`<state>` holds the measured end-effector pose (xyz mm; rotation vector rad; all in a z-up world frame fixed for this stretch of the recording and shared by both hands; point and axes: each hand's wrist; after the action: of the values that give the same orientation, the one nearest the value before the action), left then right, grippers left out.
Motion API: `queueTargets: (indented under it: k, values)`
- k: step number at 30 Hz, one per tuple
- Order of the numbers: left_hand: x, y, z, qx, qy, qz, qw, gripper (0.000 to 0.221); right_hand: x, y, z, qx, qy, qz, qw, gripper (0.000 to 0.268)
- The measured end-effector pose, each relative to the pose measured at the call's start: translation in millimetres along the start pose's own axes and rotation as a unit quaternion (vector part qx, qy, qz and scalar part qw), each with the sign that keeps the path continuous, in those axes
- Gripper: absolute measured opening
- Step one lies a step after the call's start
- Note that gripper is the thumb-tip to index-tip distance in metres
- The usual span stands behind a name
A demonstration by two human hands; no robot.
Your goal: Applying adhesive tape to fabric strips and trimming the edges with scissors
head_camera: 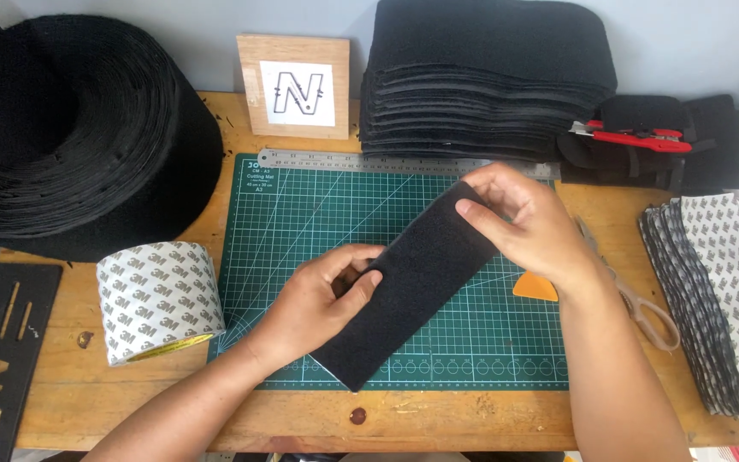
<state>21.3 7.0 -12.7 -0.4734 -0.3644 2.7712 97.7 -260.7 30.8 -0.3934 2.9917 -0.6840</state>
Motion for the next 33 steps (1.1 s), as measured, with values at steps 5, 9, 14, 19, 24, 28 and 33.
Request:
queueTargets:
  k: [5,9,14,19,24,28,33]
  values:
    - [-4.1,-7.4,11.3,-0.188,-0.004,-0.021,0.982,0.029,8.6,0.0,-33.3,0.12,0.113,-0.013,0.986,0.022]
    - [-2.3,-3.4,8.4,-0.336,0.024,-0.056,0.94,0.036,2.9,2.3,-39.6,0.272,0.202,-0.023,0.941,0.029]
    - [5.0,0.8,4.5,-0.354,0.118,-0.095,0.923,0.041,8.4,-20.9,-36.2,0.429,0.252,0.001,0.868,0.031]
    - [12.0,10.1,0.7,-0.367,0.192,-0.115,0.903,0.045,35.9,-39.7,-5.3,0.506,0.367,-0.045,0.779,0.057]
    - [14.8,14.4,-7.7,-0.397,0.158,-0.167,0.888,0.054,58.0,-34.0,27.2,0.476,0.351,-0.014,0.806,0.055]
    - [12.4,14.1,-1.8,-0.396,0.154,-0.157,0.891,0.062,70.2,-28.4,11.4,0.421,0.34,0.026,0.841,0.043]
    - [11.6,14.5,-3.3,-0.44,0.15,-0.139,0.874,0.064,108.0,-48.1,39.4,0.515,0.275,0.111,0.804,0.058]
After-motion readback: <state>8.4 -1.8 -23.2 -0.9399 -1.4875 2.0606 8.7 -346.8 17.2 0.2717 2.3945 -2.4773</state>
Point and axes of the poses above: each hand's wrist, its own x-axis away from the middle knuckle, its own y-axis out of the palm, z = x × y, and after that the axes turned 8 degrees about y, right-handed
